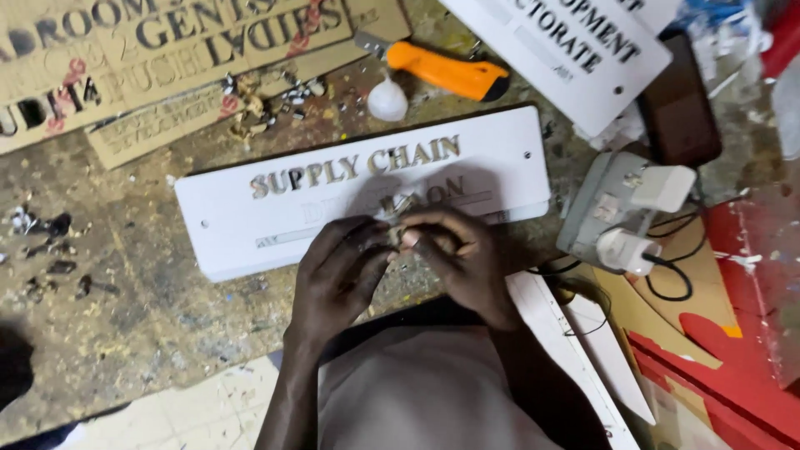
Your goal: Applying glue to individual letters and precisely placing them onto a sign board.
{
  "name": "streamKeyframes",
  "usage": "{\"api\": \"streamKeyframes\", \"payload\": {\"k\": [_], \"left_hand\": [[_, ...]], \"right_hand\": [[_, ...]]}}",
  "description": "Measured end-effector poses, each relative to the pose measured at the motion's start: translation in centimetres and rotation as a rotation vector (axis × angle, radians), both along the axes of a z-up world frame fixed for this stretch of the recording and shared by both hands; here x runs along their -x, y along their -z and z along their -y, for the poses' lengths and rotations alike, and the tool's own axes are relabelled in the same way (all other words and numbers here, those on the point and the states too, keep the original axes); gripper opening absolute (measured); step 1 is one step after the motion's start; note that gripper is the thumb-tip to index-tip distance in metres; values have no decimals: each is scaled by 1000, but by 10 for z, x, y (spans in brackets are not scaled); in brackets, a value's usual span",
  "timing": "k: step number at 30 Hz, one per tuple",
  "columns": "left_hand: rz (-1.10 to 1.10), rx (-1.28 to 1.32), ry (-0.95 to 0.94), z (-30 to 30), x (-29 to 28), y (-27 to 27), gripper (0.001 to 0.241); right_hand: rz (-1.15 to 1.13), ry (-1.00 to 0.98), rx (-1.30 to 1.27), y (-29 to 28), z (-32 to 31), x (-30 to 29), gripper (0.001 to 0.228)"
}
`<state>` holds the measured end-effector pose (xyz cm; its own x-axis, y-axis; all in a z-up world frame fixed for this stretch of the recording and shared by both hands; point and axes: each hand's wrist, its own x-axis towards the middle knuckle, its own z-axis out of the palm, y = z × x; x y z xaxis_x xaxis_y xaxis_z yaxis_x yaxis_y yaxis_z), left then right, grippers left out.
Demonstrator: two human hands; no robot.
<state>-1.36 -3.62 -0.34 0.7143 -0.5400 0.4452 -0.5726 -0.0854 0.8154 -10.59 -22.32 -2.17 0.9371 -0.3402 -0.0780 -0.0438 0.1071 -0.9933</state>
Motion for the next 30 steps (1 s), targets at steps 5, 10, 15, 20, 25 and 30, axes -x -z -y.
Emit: {"api": "streamKeyframes", "payload": {"k": [5,10,15,20,25,30], "left_hand": [[62,-11,-70,-8,-9,2,17],[90,26,-62,0,-5,16,16],[94,69,-84,16,1,12,16],[110,89,-152,15,7,25,13],[117,133,-156,9,3,30,13],[51,117,-122,3,-1,33,10]], "right_hand": [[-24,32,-62,-6,9,-4,22],[-59,60,-120,-9,8,-7,21],[-40,111,-180,4,4,-6,26],[-13,80,-248,-1,-9,-12,30],[13,26,-231,8,-12,-11,30],[5,-21,-164,0,-10,-15,28]]}}
